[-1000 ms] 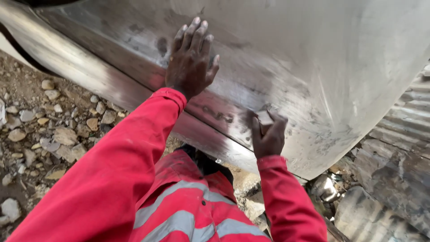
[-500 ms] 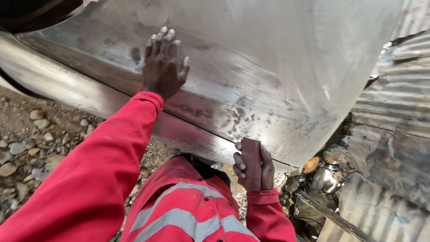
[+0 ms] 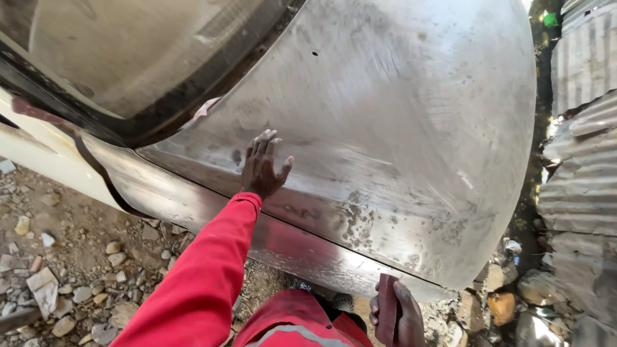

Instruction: The person sands the surface of a silver car bumper using a sanding block. They work on the lower section of the bumper, moving the block back and forth to smooth the surface. The person occasionally pauses to inspect the area before resuming the sanding process.

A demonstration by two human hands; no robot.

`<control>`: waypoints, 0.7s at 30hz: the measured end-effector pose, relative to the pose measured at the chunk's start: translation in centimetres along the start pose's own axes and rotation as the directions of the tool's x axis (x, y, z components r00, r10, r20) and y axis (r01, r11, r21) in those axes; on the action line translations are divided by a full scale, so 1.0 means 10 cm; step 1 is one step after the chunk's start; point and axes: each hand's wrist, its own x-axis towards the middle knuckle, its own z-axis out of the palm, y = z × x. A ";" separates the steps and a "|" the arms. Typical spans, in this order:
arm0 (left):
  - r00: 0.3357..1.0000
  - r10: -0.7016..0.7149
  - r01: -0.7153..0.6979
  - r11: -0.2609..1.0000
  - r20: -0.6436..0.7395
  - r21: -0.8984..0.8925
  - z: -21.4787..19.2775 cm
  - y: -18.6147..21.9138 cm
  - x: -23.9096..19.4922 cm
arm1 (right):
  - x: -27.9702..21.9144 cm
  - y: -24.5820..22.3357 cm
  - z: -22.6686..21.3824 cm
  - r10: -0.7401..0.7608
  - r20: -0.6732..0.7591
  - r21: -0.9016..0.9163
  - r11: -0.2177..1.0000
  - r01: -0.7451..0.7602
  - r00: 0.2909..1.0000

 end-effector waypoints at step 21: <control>0.554 -0.081 0.690 0.601 0.829 -0.403 -0.04 2.90 -2.18 | 0.25 0.67 -0.26 -0.875 0.157 -0.950 -0.007 0.312 0.459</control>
